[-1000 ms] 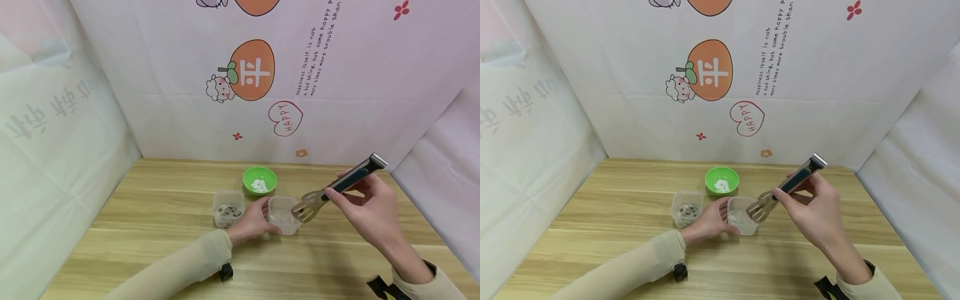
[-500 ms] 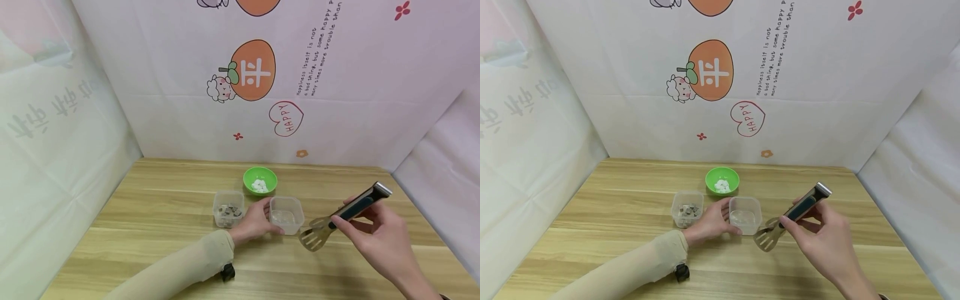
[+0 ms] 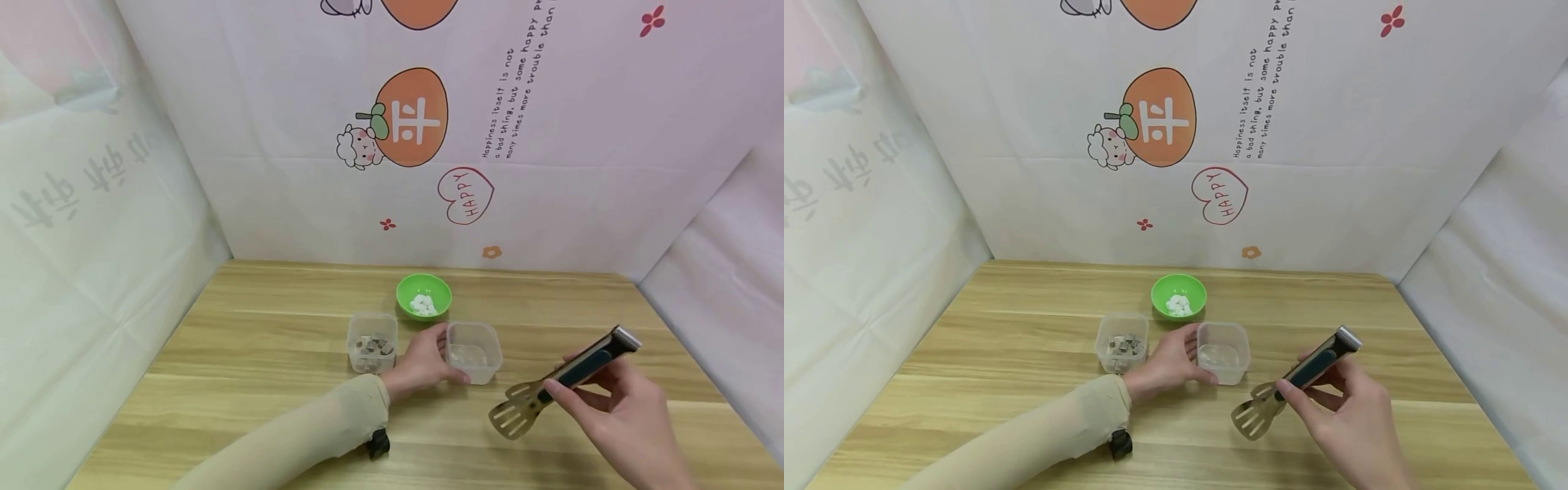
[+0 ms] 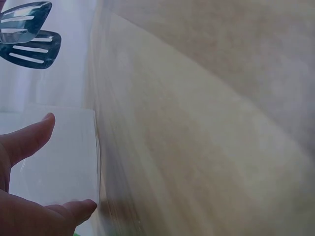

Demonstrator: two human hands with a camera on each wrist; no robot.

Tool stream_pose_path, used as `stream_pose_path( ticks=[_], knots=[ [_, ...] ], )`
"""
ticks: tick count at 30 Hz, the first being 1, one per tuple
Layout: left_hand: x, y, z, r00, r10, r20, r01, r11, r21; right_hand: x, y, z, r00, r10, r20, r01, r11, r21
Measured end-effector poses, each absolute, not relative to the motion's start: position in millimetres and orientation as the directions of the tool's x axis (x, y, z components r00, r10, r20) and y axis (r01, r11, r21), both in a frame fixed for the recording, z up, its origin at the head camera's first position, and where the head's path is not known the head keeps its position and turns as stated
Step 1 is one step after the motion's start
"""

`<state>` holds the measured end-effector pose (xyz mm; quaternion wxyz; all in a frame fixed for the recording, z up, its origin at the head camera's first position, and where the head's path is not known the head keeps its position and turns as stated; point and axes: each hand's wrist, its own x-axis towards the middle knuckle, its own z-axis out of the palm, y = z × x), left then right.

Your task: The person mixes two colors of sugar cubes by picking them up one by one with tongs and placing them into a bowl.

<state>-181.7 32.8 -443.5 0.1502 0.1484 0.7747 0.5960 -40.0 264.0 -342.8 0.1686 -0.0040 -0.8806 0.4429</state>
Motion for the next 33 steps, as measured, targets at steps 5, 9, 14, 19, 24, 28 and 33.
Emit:
stream_pose_path(
  ticks=[5, 9, 14, 19, 24, 28, 33],
  knots=[
    [-182.9, 37.9, -443.5, -0.908, 0.413, -0.069, 0.049, 0.268, 0.962, -36.9, 262.8, -348.3, -0.945, 0.187, 0.269, -0.105, 0.606, -0.789],
    [-185.5, 42.7, -444.5, -0.908, 0.412, -0.069, 0.056, 0.284, 0.957, -34.3, 261.9, -352.5, -0.94, 0.199, 0.277, -0.108, 0.597, -0.795],
    [-187.7, 47.6, -445.7, -0.911, 0.408, -0.058, 0.069, 0.291, 0.954, -33.3, 262.0, -356.4, -0.937, 0.203, 0.285, -0.113, 0.594, -0.796],
    [-187.9, 52.2, -445.7, -0.911, 0.407, -0.058, 0.077, 0.306, 0.949, -32.6, 263.0, -359.1, -0.939, 0.191, 0.286, -0.12, 0.598, -0.793],
    [-187.8, 56.5, -444.5, -0.914, 0.4, -0.063, 0.07, 0.309, 0.949, -32.0, 264.1, -360.9, -0.942, 0.174, 0.286, -0.133, 0.59, -0.796],
    [-187.9, 59.8, -444.5, -0.915, 0.401, -0.048, 0.082, 0.3, 0.95, -31.5, 264.0, -363.0, -0.944, 0.165, 0.286, -0.139, 0.587, -0.798],
    [-188.8, 62.9, -446.0, -0.915, 0.401, -0.037, 0.095, 0.303, 0.948, -32.2, 263.9, -364.8, -0.948, 0.171, 0.269, -0.12, 0.592, -0.797]
  ],
)
